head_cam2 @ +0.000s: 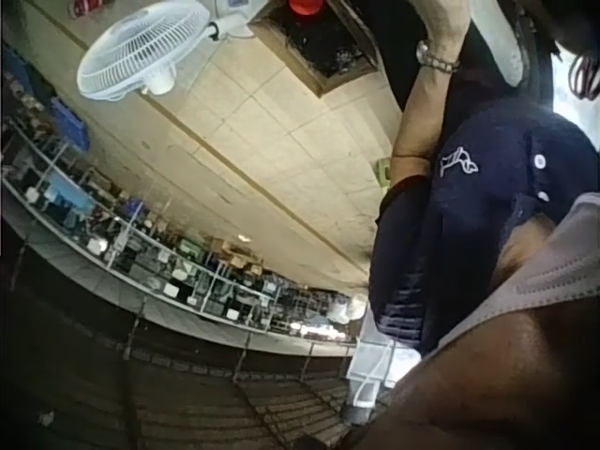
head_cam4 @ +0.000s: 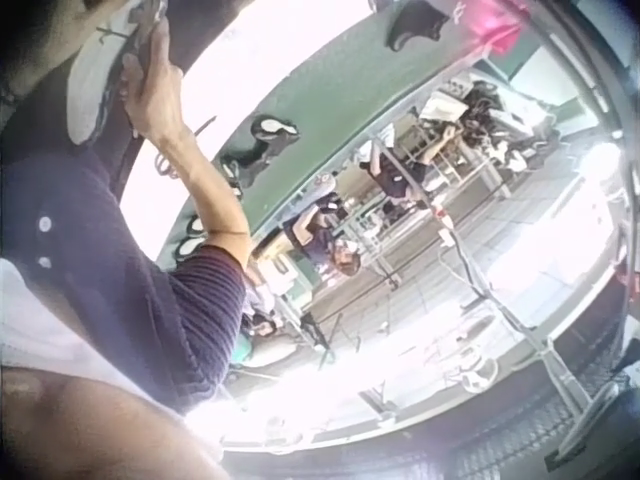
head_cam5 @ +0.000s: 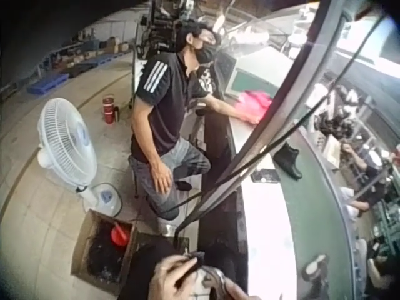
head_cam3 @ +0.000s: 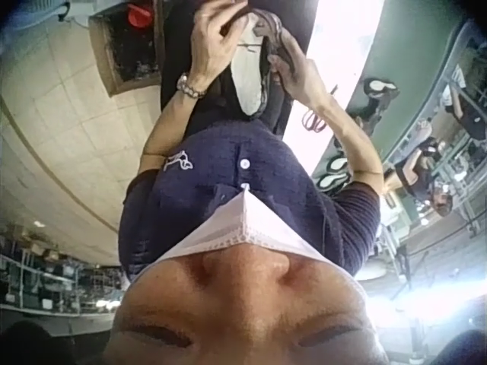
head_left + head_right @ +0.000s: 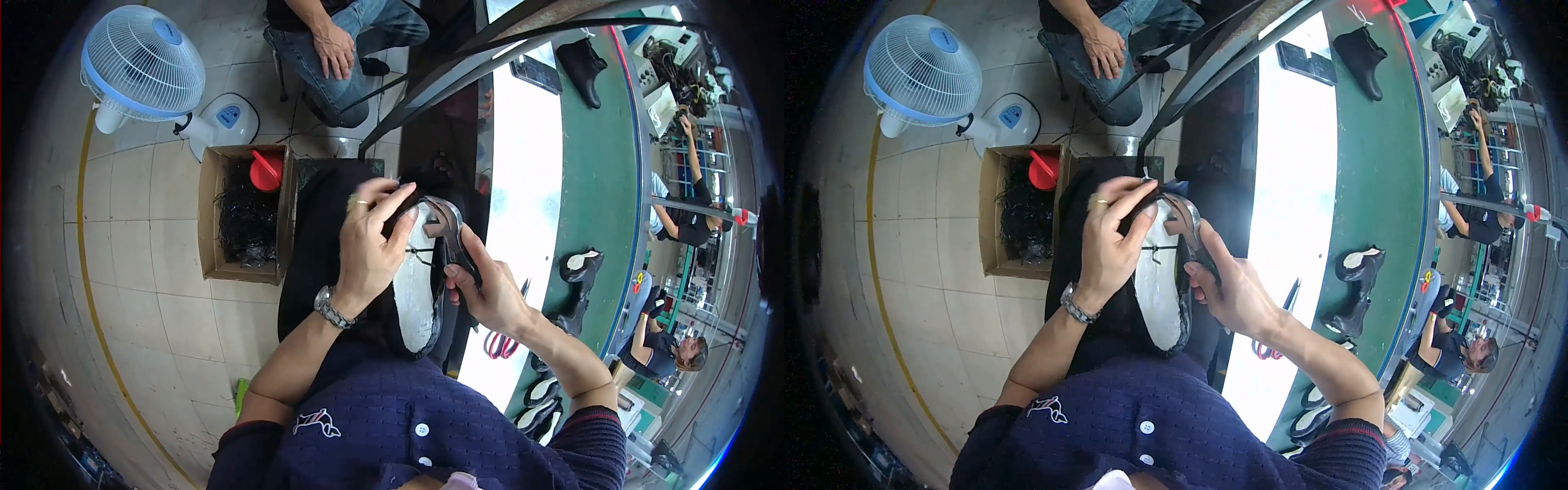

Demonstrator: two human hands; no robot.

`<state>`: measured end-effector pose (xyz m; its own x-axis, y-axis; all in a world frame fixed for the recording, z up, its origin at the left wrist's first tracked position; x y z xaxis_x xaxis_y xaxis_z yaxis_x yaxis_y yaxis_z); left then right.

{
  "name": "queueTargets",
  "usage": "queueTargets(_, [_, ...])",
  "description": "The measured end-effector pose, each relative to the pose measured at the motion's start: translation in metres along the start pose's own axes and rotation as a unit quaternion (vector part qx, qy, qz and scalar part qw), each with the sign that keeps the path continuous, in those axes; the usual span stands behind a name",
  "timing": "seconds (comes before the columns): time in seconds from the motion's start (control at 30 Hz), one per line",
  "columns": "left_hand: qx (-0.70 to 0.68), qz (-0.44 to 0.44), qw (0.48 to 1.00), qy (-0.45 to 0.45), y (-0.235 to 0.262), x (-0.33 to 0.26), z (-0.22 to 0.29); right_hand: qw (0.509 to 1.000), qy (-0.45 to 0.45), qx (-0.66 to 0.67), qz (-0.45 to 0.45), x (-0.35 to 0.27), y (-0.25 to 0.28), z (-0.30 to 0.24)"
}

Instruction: Trim and refine the edges and sole area of a shoe component using hand tools.

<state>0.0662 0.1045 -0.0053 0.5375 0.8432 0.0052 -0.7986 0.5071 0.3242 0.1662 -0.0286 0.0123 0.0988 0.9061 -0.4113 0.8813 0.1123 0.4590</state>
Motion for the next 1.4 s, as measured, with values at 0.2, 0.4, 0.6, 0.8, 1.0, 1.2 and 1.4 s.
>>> queueTargets(0.2, [0.008,-0.005,0.999,-0.045,0.015,-0.012,0.008,0.976,0.047,-0.209,-0.049,0.0,0.019,-0.026])
queueTargets(0.4, [0.156,-0.027,0.973,-0.169,0.002,-0.019,0.014,0.955,-0.028,-0.274,-0.112,0.01,0.04,-0.048])
queueTargets(0.6, [0.154,-0.033,0.968,-0.193,-0.002,-0.018,0.026,0.955,0.094,-0.241,0.143,0.017,0.034,-0.042])
queueTargets(0.8, [0.171,-0.02,0.967,-0.188,0.006,-0.019,0.016,0.939,0.117,-0.322,0.039,0.02,0.03,-0.073])
queueTargets(1.0, [0.138,-0.016,0.975,-0.171,0.003,-0.015,0.017,0.945,0.082,-0.315,-0.017,0.023,0.02,-0.035])
queueTargets(1.2, [0.065,-0.026,0.993,-0.093,0.008,-0.013,0.019,0.907,0.269,-0.252,0.202,0.015,0.039,-0.071])
queueTargets(1.4, [-0.048,-0.031,0.994,-0.089,0.054,0.002,0.049,0.966,0.101,-0.226,0.078,0.01,0.022,-0.027])
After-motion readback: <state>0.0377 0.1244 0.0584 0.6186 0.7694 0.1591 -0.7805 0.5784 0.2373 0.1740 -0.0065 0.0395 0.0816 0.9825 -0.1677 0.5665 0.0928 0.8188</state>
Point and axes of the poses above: each hand's wrist, its own x-axis towards the middle knuckle, its own y-axis out of the back of the hand, z = x × y, the point moved 9 cm from there along x, towards the middle knuckle, and after that the axes turned 12 degrees about y, right-handed, at the moved point
